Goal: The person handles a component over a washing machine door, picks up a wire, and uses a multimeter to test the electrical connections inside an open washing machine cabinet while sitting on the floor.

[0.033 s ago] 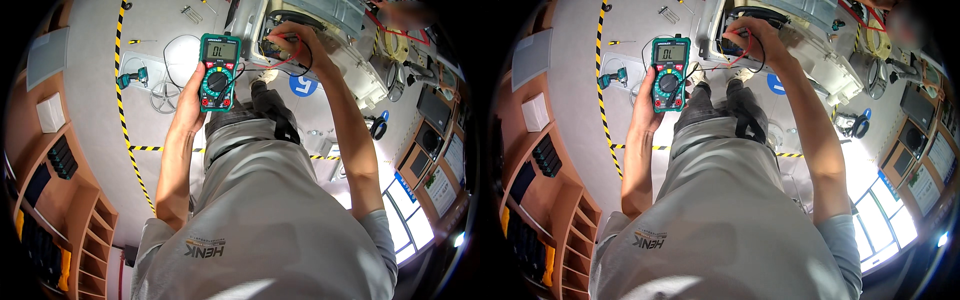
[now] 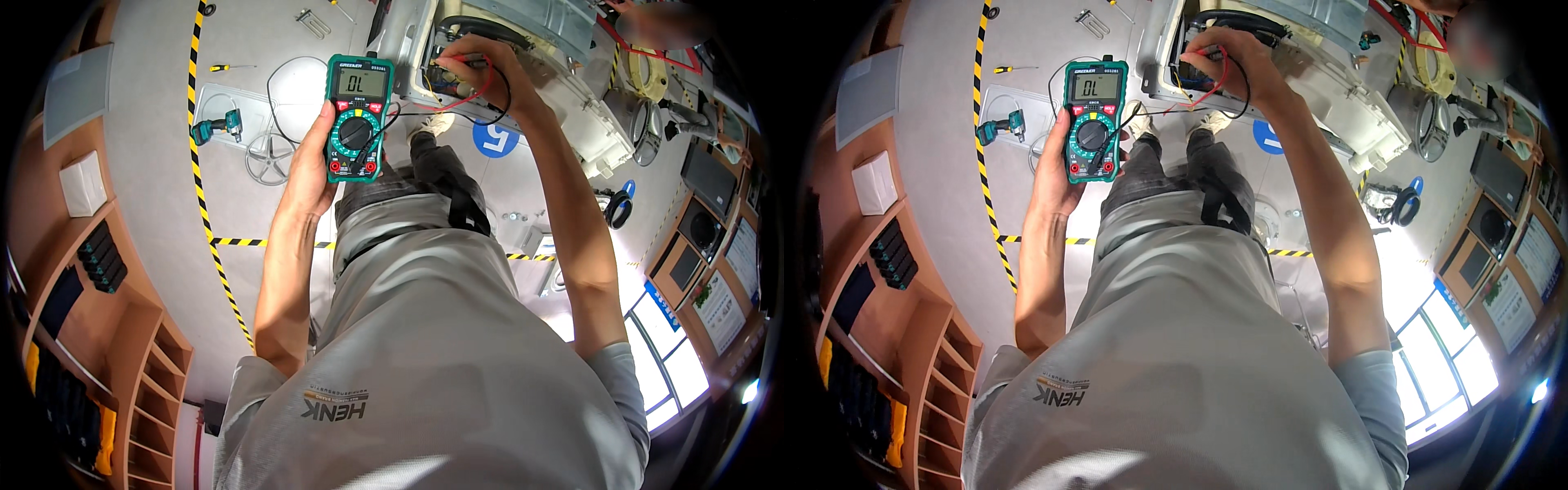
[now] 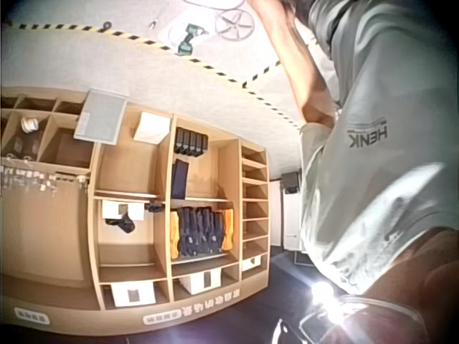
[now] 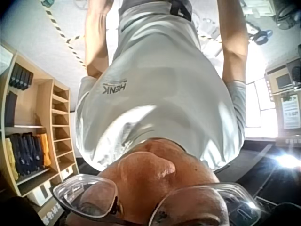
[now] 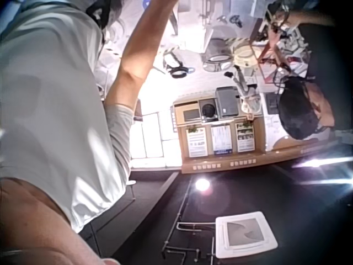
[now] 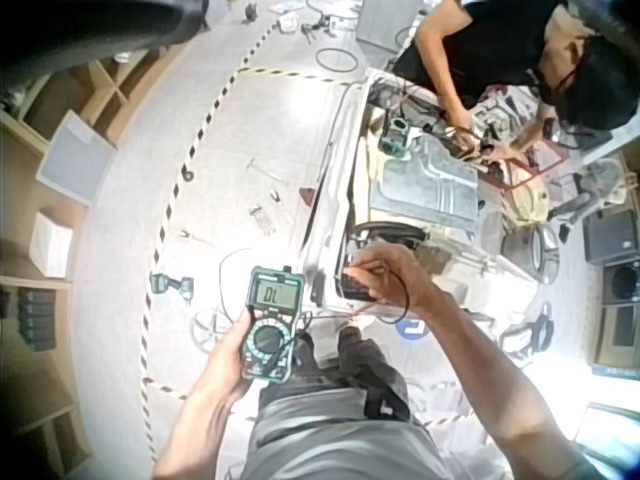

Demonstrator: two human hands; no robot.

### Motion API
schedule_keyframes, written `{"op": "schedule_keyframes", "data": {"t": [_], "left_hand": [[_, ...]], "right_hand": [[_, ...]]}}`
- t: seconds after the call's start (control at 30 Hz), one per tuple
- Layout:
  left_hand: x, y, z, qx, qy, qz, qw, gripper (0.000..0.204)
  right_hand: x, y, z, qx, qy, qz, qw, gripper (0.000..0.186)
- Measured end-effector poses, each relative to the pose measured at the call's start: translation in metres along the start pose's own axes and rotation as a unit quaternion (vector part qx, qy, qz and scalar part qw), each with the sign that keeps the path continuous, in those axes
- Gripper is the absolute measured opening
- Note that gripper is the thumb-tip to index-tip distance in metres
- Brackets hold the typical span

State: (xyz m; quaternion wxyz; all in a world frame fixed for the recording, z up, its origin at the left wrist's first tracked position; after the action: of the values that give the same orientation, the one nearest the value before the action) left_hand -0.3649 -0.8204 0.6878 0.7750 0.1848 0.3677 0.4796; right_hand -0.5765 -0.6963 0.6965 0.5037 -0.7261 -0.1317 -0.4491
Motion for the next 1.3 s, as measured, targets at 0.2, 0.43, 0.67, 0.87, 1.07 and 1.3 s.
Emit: {"op": "schedule_keyframes", "data": {"t": [0.2,0.43,0.67,0.87,1.07,1.3], "left_hand": [[0.002,-0.002,-0.002,0.003,-0.002,-0.005,1.000,0.060],[0.002,0.002,-0.001,0.018,-0.007,0.006,1.000,0.061],[0.004,-0.001,-0.001,0.012,-0.005,0.007,1.000,0.061],[0.004,-0.001,0.001,0.007,-0.009,0.021,1.000,0.060],[0.005,-0.003,0.001,0.014,-0.001,0.022,1.000,0.061],[0.002,-0.011,0.003,0.013,0.005,0.026,1.000,0.063]], "right_hand": [[0.005,-0.001,-0.001,-0.015,0.007,-0.004,1.000,0.010],[0.002,0.000,0.002,0.000,0.029,-0.001,1.000,0.011],[-0.003,0.001,0.006,-0.008,0.056,0.019,0.998,0.013],[-0.016,0.003,0.003,-0.023,0.007,0.019,1.000,0.012],[-0.020,0.004,-0.004,-0.017,0.048,0.036,0.998,0.019],[-0.021,0.005,-0.001,0.012,0.125,0.085,0.988,0.019]]}}
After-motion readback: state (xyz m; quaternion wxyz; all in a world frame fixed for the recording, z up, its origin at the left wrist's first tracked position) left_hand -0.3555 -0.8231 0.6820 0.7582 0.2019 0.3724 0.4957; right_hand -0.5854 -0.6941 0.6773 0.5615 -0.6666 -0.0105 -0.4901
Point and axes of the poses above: each hand's wrist, its own z-axis away from the middle knuckle, its own y-axis out of the palm, x = y × z, the point moved 8 cm from there along -z, towards the middle knuckle, and after that the axes turned 12 degrees about z, right-handed, at the moved point
